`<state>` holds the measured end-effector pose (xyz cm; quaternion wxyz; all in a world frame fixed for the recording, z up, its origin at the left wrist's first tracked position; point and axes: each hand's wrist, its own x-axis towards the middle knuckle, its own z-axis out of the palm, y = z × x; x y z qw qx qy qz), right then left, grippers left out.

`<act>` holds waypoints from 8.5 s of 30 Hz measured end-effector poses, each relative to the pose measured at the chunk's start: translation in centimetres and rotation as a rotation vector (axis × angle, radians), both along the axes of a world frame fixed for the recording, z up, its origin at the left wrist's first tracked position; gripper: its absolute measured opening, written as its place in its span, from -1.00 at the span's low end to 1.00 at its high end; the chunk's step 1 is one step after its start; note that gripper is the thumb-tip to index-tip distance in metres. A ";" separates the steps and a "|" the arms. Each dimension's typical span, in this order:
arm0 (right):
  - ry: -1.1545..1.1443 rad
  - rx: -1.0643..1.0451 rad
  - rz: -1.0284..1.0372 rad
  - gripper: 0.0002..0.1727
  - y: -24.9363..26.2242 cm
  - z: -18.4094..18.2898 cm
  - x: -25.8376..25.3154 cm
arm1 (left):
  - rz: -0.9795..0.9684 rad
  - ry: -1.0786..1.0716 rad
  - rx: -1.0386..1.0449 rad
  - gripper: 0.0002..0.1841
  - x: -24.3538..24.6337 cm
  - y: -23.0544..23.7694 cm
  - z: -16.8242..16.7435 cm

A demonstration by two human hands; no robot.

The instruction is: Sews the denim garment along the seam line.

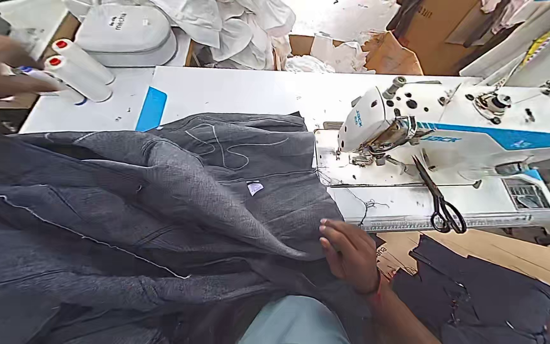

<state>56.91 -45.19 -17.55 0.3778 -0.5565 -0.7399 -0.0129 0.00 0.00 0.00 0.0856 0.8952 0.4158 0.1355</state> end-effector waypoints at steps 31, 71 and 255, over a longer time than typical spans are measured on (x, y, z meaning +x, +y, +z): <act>-0.160 -0.632 -0.008 -0.72 0.6 2.9 -6.7 | -0.276 0.301 0.127 -0.23 39.5 -23.5 -12.8; 0.191 -0.024 -0.721 -0.91 7.7 -0.2 1.9 | -0.302 -0.290 -0.203 -0.76 46.5 -26.6 -15.2; 0.134 -0.473 -0.819 -0.58 10.3 0.8 2.4 | -0.487 -0.090 0.064 -0.61 46.1 -22.5 -18.5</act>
